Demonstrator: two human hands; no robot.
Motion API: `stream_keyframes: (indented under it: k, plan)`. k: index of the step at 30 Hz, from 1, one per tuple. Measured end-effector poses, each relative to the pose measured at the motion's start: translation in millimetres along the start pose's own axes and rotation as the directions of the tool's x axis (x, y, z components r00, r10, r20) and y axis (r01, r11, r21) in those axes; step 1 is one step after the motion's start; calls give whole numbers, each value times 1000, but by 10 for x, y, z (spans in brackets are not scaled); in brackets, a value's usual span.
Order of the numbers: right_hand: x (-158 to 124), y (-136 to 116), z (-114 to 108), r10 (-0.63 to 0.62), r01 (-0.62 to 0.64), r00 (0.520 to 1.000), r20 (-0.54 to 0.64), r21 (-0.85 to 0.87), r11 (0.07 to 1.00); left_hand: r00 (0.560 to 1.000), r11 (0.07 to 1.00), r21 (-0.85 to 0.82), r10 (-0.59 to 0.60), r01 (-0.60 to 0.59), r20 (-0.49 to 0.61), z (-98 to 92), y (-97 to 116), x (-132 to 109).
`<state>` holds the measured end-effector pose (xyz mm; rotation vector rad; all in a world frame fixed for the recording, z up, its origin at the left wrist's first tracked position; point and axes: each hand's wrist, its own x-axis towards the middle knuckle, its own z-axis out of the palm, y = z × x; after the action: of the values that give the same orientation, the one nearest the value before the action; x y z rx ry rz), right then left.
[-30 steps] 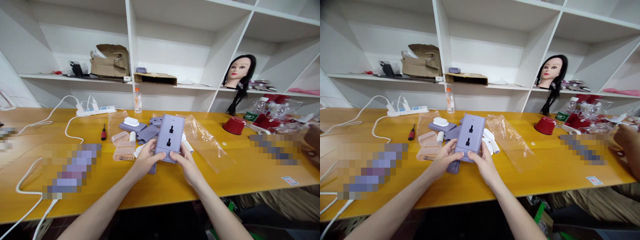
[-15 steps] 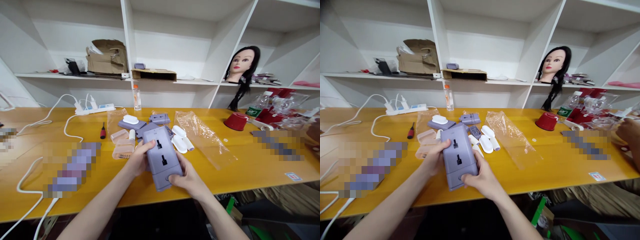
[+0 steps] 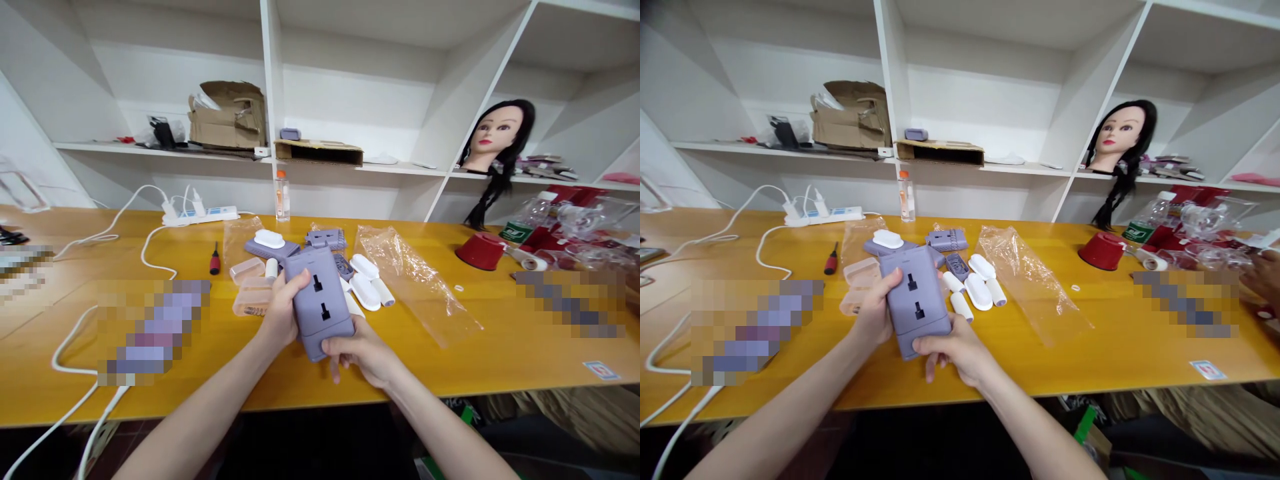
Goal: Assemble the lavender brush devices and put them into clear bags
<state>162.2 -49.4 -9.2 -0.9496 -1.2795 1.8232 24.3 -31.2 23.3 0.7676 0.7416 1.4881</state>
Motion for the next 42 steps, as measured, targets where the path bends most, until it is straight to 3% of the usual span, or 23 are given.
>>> stream_keyframes:
  k: [4, 7, 12, 17, 20, 24, 28, 36, 42]
  plan:
    - [2, 18, 5, -4, 6, 999, -41, 35, 999, 1000, 1000, 1, -17, 17, -23, -14, -26, 6]
    - [-33, 17, 29, -29, 31, 999, -28, 90, 995, 989, 997, -43, -64, 70, 132, -25, -13, -2]
    - [-80, 20, 89, -29, 26, 999, 18, 148, 989, 897, 983, -90, -104, 157, 430, -102, 15, 14]
    - [-90, 40, 98, 10, -20, 997, 72, 141, 990, 820, 977, -85, -115, 195, 561, -181, -11, 49]
    - [-106, 77, 103, 23, -32, 997, 68, 135, 990, 820, 977, -72, -126, 199, 558, -195, -54, 46]
    - [-126, 101, 106, 29, -37, 997, 76, 104, 994, 864, 985, -86, -89, 151, 496, -190, -94, 14]
    - [-117, 71, 71, 67, -72, 991, 118, 38, 997, 878, 990, -88, -53, 107, 475, -185, -108, -14]
    - [-159, 39, 85, -7, 0, 995, 102, 74, 997, 888, 994, -83, -30, 77, 459, -175, -112, -71]
    - [-168, 21, 109, -87, 83, 993, 82, 60, 995, 905, 989, -144, 78, -20, 417, -171, -120, -155]
